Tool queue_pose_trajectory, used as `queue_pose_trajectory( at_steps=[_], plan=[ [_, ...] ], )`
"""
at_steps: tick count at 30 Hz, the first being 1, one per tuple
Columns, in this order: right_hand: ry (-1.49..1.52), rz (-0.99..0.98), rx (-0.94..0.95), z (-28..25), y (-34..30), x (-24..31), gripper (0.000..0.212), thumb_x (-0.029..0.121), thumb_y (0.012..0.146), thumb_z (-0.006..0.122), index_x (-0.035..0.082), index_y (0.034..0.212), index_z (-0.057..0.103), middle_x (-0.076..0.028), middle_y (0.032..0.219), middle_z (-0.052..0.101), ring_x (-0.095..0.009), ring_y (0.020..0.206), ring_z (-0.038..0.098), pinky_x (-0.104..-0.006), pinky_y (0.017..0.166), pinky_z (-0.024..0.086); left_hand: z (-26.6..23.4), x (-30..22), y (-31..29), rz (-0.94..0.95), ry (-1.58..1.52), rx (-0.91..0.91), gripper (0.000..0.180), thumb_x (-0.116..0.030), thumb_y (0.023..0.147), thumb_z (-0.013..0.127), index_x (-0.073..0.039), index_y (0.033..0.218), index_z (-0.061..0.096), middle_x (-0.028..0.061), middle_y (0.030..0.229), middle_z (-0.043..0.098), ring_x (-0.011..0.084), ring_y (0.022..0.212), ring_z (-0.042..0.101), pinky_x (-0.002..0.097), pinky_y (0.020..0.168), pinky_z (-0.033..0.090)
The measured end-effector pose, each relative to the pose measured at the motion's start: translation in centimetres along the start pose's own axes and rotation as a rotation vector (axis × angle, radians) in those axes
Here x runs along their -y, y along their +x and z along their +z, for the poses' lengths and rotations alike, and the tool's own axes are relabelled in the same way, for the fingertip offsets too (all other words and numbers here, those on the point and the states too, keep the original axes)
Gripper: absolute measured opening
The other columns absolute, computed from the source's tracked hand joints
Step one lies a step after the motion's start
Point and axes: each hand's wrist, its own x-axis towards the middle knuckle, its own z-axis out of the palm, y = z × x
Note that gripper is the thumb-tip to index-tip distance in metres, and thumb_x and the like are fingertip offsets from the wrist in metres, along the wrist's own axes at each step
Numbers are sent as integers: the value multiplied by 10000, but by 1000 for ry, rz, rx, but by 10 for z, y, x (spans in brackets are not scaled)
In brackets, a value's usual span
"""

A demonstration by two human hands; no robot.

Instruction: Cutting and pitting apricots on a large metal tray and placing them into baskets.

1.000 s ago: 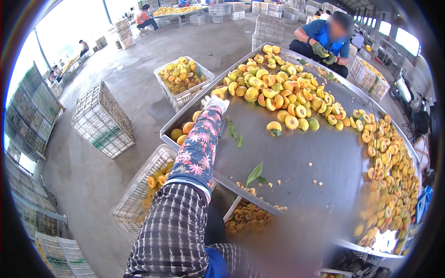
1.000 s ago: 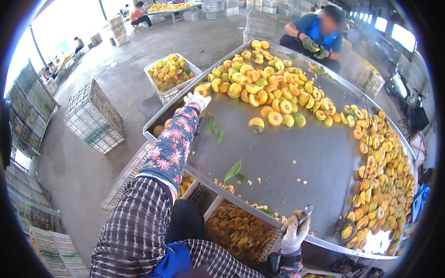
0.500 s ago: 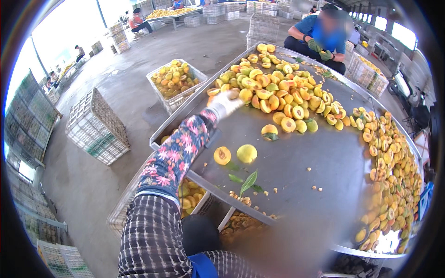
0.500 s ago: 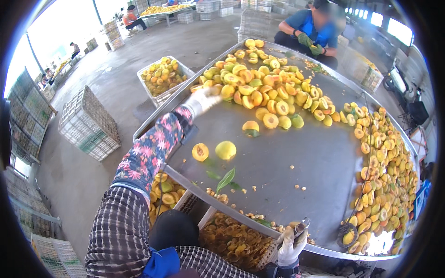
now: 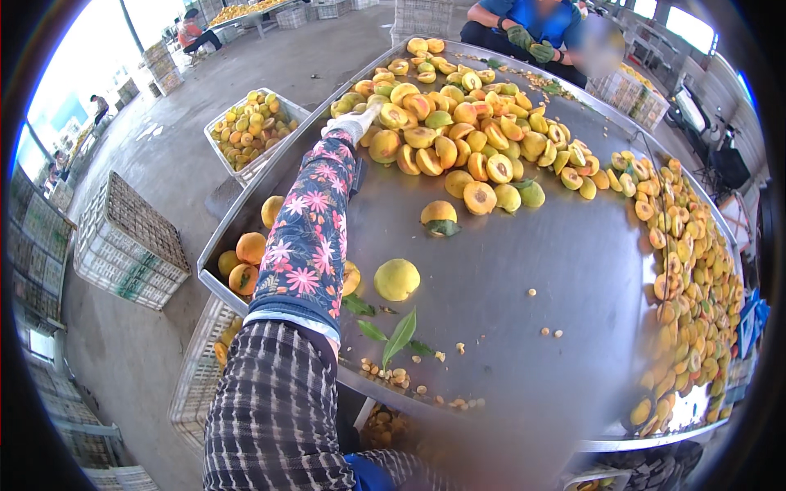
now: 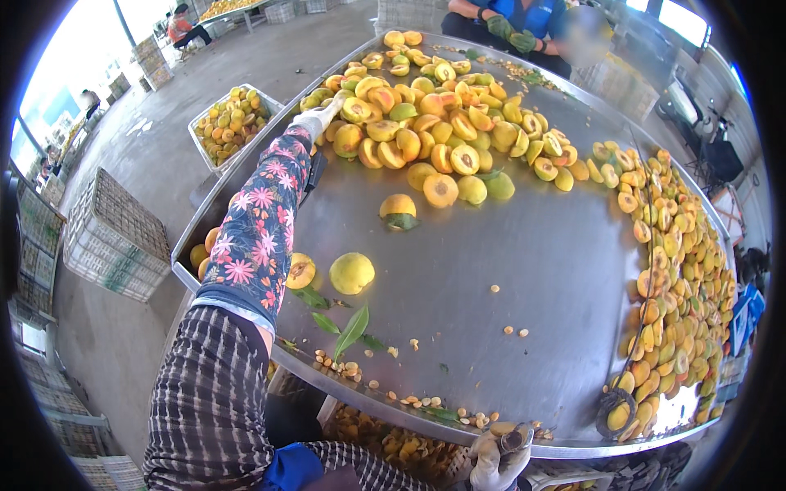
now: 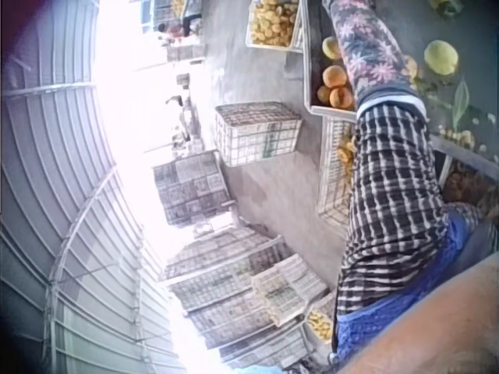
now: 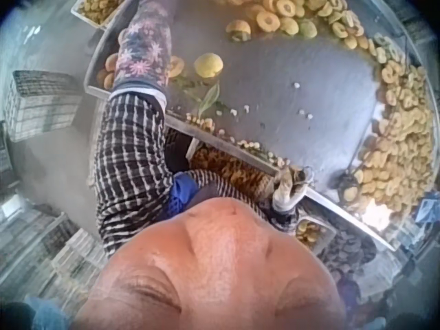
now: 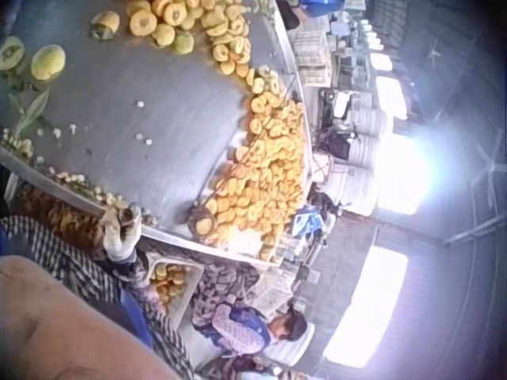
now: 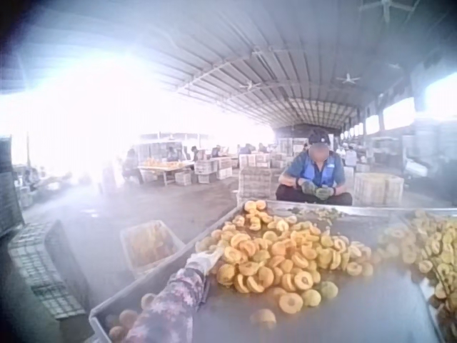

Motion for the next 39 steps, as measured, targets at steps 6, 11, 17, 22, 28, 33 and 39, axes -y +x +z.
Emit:
queue_pose_trajectory(
  at_steps=[6, 11, 17, 22, 28, 33, 39],
  plan=[
    [-78, -155, 32, -7, 4, -23, 471, 382, 869, 635, -36, 1010, 471, -7, 587, 472, -91, 452, 461, -246, 442, 380, 22, -1, -31, 408, 242, 87, 625, -675, 744, 579, -299, 1243, 603, 95, 1351, 519, 278, 1291, 423, 356, 1092, 311],
    [-55, -100, 2, -6, 6, -15, 465, 373, 866, 632, -36, 1025, 477, -3, 604, 477, -80, 459, 458, -234, 431, 368, 44, -11, -89, 595, 224, 224, 435, -532, 737, 663, -342, 1129, 663, 94, 1333, 501, 279, 1254, 446, 372, 1079, 335],
    [61, -98, 95, -10, 10, -11, 421, 367, 870, 635, -11, 982, 487, 13, 620, 482, -71, 481, 459, -226, 445, 375, 18, -39, -156, 850, 93, 984, 374, -354, 869, 651, -113, 1155, 660, 81, 1160, 639, 187, 1155, 537, 343, 1009, 398],
    [-95, -122, 71, -13, 11, -12, 390, 331, 863, 660, -16, 980, 525, 3, 656, 540, -72, 552, 493, -222, 519, 400, 9, -111, -133, 737, 130, 532, 424, -469, 856, 607, -164, 1141, 679, 99, 1092, 675, 223, 1057, 617, 325, 918, 464],
    [11, -45, 106, -14, 6, -8, 373, 319, 861, 671, -6, 964, 519, -5, 670, 547, -75, 558, 499, -224, 531, 409, 92, -166, -109, 613, 309, 99, 819, -724, 786, 503, -277, 1454, 343, 130, 1549, 174, 375, 1392, 243, 504, 1142, 176],
    [-116, -38, 203, -20, 9, -4, 365, 309, 864, 658, -7, 957, 499, -6, 656, 544, -79, 543, 507, -228, 529, 417, 117, -183, -123, 512, 558, 58, 736, -701, 762, 539, -318, 1383, 440, 48, 1485, 359, 354, 1355, 311, 648, 1087, 132],
    [-149, -100, 197, -15, 12, 2, 442, 392, 881, 626, -3, 1035, 499, -11, 641, 543, -83, 553, 512, -228, 538, 428, 126, -132, -131, 813, 203, 359, 437, -401, 772, 713, -210, 1157, 629, 36, 1123, 663, 245, 1118, 567, 379, 998, 408]
  ],
)
